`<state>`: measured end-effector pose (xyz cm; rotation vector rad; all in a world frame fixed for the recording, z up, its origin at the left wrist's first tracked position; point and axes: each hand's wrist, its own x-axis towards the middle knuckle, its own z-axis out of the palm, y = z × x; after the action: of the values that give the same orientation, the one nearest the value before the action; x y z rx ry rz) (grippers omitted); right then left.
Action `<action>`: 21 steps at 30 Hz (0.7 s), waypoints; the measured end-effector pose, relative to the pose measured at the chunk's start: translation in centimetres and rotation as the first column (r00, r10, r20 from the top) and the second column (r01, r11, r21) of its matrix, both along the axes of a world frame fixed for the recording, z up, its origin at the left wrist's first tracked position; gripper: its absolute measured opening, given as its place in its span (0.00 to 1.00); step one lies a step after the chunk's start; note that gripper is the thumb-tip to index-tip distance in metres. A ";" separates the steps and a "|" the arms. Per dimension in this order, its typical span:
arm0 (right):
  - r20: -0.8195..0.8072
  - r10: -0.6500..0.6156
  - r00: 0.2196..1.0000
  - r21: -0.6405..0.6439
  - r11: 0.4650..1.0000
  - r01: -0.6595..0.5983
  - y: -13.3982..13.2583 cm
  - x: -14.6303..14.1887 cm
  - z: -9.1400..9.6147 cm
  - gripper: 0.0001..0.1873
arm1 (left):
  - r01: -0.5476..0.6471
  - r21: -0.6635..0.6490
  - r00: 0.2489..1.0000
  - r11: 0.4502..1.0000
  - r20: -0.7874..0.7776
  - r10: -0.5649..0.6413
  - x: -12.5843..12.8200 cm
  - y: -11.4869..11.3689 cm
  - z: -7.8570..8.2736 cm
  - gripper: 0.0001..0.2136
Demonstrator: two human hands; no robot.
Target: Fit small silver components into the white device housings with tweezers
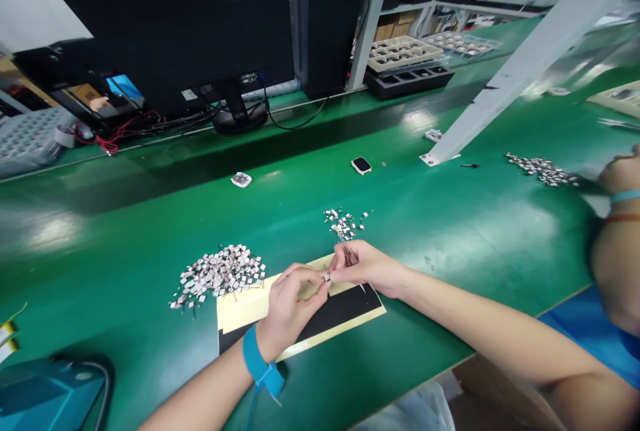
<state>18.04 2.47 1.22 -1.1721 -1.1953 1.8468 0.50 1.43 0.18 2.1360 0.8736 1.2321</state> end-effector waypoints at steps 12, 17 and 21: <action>0.249 -0.184 0.951 0.297 0.949 0.106 0.7 1.5 1.2 0.10 | -0.038 0.082 0.966 0.996 -0.254 0.058 -1.1 1.5 2.7 0.06; 0.237 -0.408 0.882 0.477 0.840 0.261 2.3 4.4 2.5 0.06 | -0.180 0.037 0.783 0.983 -0.600 0.165 -4.4 8.2 6.1 0.11; 0.063 -0.479 0.876 0.466 0.790 0.398 1.5 4.3 3.3 0.15 | -0.249 0.079 0.703 0.965 -0.670 0.237 -7.3 15.8 5.8 0.21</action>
<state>22.32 3.99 4.53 -1.2362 -1.2230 1.0654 -6.76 17.20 5.96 2.5499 1.5026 0.4987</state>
